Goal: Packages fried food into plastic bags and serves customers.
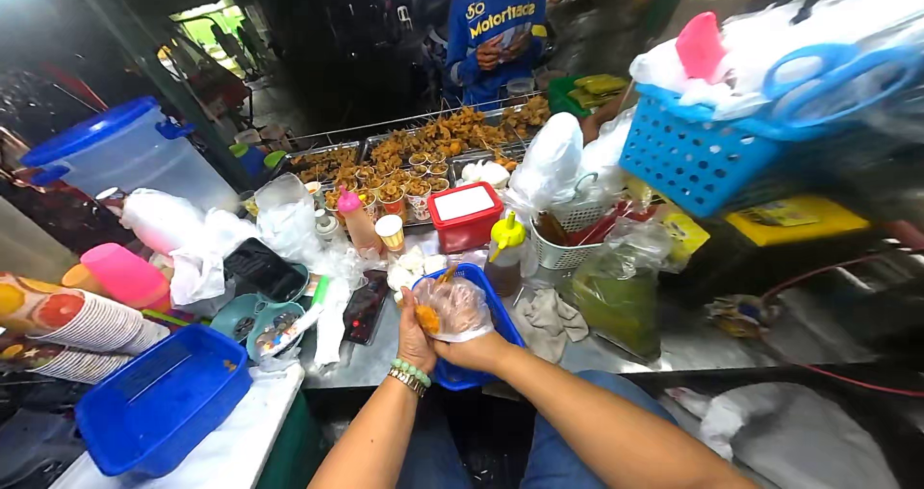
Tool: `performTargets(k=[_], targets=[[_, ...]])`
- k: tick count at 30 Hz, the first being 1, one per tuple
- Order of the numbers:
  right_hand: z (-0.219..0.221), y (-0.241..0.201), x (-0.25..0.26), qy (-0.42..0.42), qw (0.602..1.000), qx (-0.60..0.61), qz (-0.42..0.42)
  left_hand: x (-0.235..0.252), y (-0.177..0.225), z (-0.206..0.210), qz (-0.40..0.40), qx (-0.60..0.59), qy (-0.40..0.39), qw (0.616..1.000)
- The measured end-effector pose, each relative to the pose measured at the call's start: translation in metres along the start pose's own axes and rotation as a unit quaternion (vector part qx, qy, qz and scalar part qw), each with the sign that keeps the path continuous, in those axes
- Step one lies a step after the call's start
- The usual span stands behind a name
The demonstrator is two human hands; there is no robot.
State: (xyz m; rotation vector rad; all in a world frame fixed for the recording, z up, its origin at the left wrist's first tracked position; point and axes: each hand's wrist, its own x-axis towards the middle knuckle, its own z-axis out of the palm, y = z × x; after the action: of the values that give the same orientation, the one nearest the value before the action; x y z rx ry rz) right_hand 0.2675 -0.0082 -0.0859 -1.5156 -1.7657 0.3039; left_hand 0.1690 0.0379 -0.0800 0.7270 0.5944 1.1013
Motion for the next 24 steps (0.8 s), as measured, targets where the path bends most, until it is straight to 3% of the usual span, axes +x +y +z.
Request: performTargets(k=[3, 8, 11, 16, 20, 24], targets=[[0.005, 0.010, -0.005, -0.067, 0.997, 0.004, -0.048, 0.004, 0.008, -0.009, 0.003, -0.001, 0.007, 1.000], [-0.015, 0.024, -0.006, -0.330, 0.938, -0.098, -0.037, 0.013, 0.015, -0.017, -0.025, 0.084, 0.040, 0.995], [-0.022, 0.039, -0.018, -0.350, 0.927, -0.123, -0.061, 0.018, 0.015, -0.017, -0.008, 0.230, 0.050, 0.972], [-0.045, 0.053, -0.030, -0.395, 0.907, -0.139, -0.042, 0.028, 0.042, -0.012, 0.088, 0.340, 0.056, 0.935], [-0.063, 0.056, -0.031, -0.357, 0.928, -0.105, 0.010, 0.031, 0.061, -0.003, 0.116, 0.407, 0.028, 0.905], [-0.081, 0.035, -0.016, -0.072, 0.997, -0.031, -0.029, 0.021, 0.070, 0.014, 0.150, 0.420, -0.034, 0.894]])
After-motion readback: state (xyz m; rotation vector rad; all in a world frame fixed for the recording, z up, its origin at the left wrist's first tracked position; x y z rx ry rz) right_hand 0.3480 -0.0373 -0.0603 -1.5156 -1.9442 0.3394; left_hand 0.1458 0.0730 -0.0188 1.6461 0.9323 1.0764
